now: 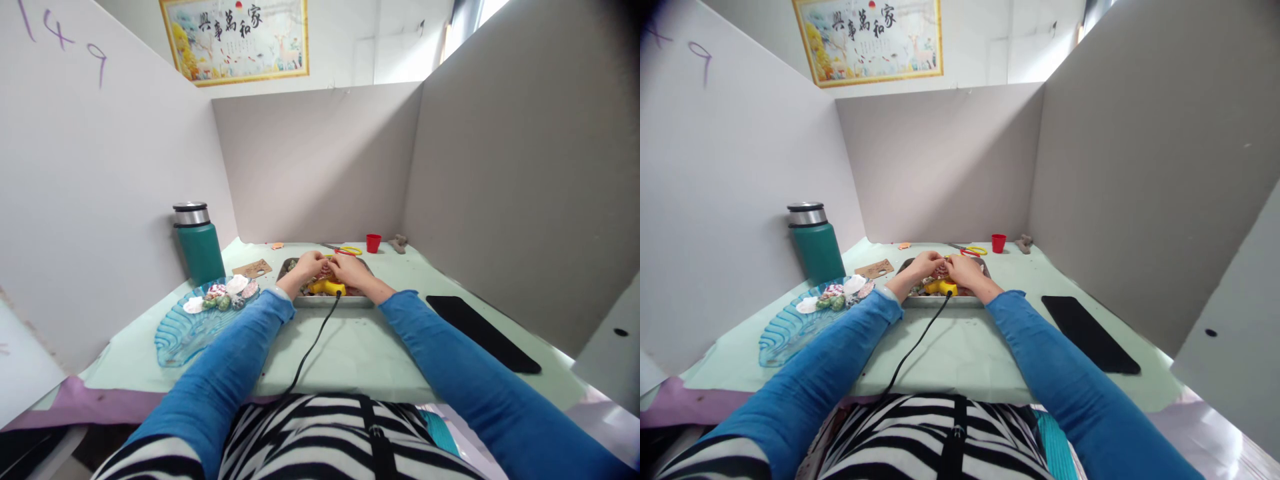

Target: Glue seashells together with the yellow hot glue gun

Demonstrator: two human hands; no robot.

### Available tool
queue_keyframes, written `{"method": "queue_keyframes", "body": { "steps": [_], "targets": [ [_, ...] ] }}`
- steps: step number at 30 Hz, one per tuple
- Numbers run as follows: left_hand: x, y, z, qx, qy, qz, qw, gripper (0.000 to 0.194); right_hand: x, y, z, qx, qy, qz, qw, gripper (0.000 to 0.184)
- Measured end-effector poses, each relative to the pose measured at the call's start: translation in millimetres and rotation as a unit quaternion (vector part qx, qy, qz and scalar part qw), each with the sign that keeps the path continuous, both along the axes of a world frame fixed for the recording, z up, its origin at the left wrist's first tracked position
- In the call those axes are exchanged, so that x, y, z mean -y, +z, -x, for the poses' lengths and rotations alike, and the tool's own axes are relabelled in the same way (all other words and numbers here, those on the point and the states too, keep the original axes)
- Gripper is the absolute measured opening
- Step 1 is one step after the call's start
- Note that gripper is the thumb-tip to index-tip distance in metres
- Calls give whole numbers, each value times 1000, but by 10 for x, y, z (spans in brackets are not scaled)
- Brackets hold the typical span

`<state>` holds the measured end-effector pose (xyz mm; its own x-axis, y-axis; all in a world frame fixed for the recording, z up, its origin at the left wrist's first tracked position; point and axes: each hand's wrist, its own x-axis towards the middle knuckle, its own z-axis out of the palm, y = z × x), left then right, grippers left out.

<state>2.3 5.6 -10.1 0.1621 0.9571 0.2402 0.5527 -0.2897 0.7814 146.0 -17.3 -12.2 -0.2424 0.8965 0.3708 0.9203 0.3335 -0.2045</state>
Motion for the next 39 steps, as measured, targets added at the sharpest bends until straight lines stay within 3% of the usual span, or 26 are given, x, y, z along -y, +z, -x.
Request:
{"method": "queue_keyframes", "body": {
  "steps": [5, 16, 39],
  "targets": [
    [28, 6, -5, 8, 1, 19, 1000, 9, 7, 9, 1, 6, 0, 7, 1000, 38],
    [-40, -37, 20, -49, 10, -18, 999, 16, 67, 41, 8, 11, -12, 5, 1000, 36],
    [-37, -30, 17, -44, 7, -18, 999, 19, 129, 72, 19, 20, -12, 2, 1000, 33]
  ]
}}
